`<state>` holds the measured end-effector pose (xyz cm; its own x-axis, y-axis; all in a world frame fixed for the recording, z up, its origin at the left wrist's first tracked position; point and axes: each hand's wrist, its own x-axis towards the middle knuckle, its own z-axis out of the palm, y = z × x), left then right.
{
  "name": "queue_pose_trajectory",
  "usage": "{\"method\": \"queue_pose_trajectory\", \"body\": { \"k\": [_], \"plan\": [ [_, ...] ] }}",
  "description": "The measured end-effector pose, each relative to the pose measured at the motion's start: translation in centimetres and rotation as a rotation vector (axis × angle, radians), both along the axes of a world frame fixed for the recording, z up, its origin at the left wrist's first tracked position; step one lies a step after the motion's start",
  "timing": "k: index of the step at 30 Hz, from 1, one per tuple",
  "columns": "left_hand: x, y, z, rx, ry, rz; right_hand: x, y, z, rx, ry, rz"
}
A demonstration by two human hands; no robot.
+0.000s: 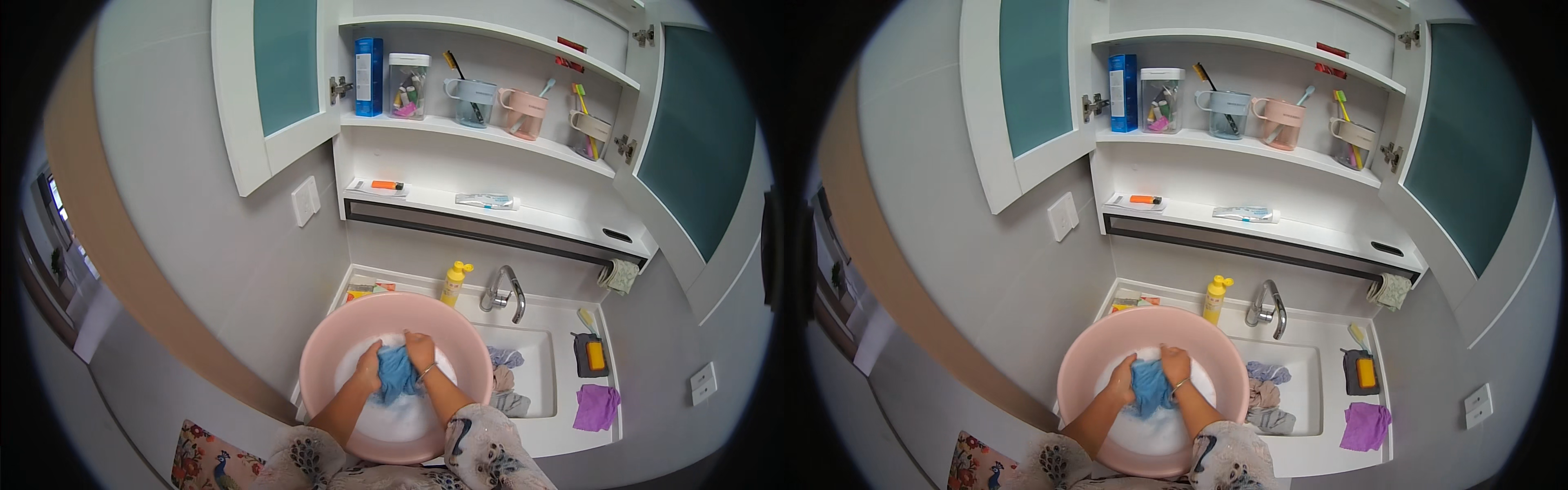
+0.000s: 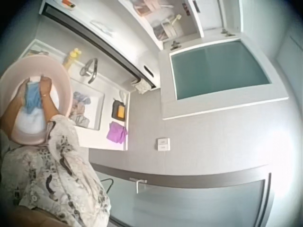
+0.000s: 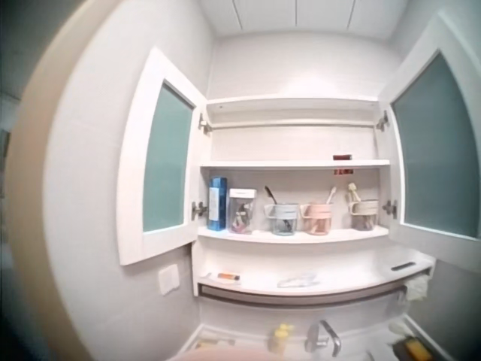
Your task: The person hand-washes a blue cloth in a pink basin filled with soapy water. They repeatedly submerge, agitate, squeeze, and wring the cloth to clean it.
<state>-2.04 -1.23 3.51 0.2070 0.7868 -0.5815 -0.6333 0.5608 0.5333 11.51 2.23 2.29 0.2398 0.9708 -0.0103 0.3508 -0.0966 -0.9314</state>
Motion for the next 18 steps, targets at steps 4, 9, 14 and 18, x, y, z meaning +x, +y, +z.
{"method": "queue_pose_trajectory", "body": {
  "k": [4,9,14,18],
  "plan": [
    [-2.7,2.5,-3.7,0.261,0.305,0.181,1.9,1.3,-5.6,0.121,0.069,-0.239],
    [-4.1,2.7,-14.6,0.554,1.424,-0.642,1.8,1.9,-13.4,-0.146,-0.555,0.604],
    [-2.2,4.4,-11.7,0.064,0.685,-0.227,5.3,3.9,-16.2,-0.230,-0.292,0.196],
    [-1.8,4.3,-9.9,-0.127,0.085,-0.058,-2.6,-0.3,-5.9,0.015,0.098,0.342]
  ]
}}
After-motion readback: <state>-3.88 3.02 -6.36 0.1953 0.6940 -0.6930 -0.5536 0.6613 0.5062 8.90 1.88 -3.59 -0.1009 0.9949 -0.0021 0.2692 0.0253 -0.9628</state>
